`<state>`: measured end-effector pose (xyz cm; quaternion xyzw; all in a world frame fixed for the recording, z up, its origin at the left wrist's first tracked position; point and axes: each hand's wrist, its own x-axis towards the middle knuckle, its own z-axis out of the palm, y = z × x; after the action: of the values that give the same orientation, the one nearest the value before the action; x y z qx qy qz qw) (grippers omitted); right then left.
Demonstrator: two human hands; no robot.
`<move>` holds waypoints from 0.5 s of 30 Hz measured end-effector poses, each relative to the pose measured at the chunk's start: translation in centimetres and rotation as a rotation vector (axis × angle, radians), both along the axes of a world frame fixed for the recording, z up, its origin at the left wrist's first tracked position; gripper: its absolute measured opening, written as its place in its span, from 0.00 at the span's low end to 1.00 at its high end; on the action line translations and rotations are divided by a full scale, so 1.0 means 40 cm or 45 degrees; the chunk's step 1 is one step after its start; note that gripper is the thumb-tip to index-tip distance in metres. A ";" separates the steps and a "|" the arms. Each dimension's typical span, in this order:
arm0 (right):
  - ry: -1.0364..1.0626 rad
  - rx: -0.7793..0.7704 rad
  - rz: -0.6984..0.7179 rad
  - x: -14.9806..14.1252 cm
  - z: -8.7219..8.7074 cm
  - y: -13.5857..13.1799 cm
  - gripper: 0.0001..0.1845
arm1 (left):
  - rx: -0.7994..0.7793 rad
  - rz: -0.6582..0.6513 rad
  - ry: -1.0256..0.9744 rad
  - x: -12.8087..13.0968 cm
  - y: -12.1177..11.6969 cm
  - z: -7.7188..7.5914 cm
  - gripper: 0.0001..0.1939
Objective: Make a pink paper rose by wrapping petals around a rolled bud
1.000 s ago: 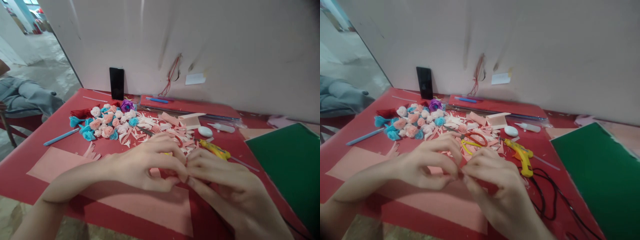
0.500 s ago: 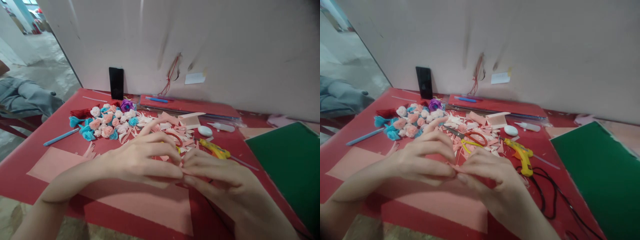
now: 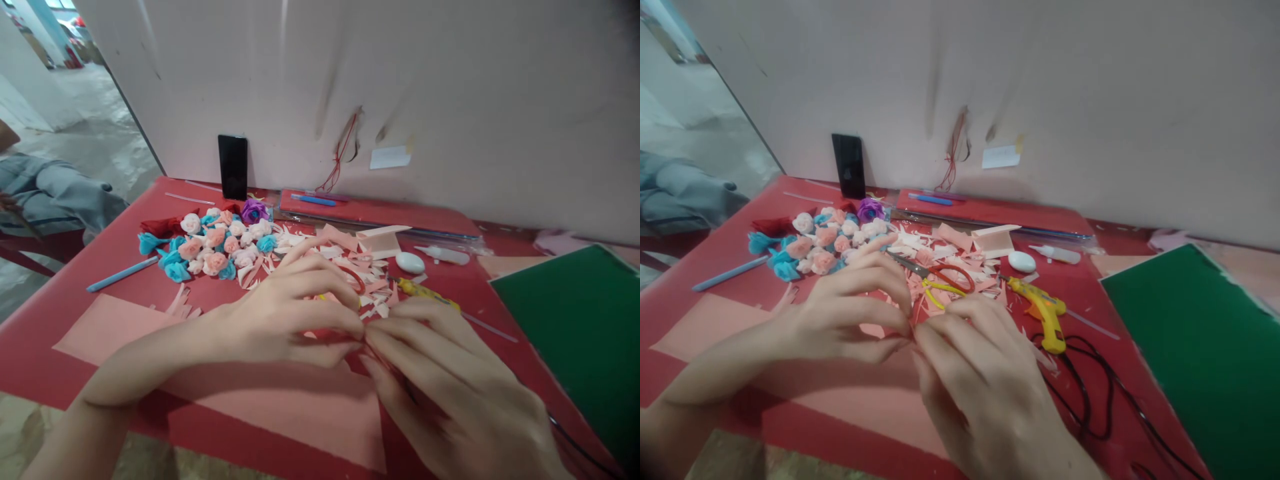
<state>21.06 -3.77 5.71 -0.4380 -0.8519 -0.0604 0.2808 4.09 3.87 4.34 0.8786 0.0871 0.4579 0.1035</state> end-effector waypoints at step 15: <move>-0.156 0.178 -0.071 -0.002 -0.019 0.001 0.14 | -0.240 -0.068 -0.131 0.011 -0.009 -0.006 0.06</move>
<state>20.97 -3.73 4.96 -0.4363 -0.8486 -0.1543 0.2563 4.54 3.52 4.10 0.8424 0.1008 0.4892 0.2022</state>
